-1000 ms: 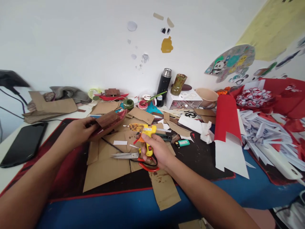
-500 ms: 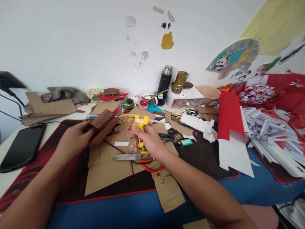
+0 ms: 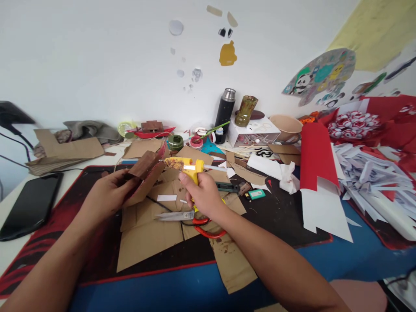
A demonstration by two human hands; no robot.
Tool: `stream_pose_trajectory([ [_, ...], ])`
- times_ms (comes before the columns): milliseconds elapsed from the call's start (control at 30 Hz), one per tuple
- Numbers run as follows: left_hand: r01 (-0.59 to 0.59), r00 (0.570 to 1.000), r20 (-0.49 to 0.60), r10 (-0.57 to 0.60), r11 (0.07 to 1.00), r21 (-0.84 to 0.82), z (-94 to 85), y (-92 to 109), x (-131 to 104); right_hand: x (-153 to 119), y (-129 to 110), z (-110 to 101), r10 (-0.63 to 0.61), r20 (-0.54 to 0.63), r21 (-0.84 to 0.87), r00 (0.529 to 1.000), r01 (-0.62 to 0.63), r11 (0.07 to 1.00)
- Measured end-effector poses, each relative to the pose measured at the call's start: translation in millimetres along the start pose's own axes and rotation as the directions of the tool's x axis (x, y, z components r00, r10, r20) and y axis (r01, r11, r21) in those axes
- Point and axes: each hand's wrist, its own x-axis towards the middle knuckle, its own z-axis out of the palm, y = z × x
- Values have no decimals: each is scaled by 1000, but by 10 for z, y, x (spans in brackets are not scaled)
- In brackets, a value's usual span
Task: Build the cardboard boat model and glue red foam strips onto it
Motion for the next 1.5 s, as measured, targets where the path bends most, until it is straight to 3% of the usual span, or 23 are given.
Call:
stream_pose_trajectory([
  [233, 11, 1000, 24, -10, 999, -34, 53, 30, -6, -60, 4, -9, 4, 12, 34, 1000, -4, 999],
  [733, 68, 996, 60, -64, 995, -75, 47, 174, -56, -65, 27, -14, 28, -46, -70, 999, -31, 997],
  [967, 33, 996, 84, -20, 988, -153, 72, 98, -39, -71, 36, -22, -10, -64, -137, 998, 1, 991],
  [1500, 33, 996, 89, -21, 990, -139, 71, 49, -24, -79, 33, -26, -8, -75, -184, 997, -6, 983],
])
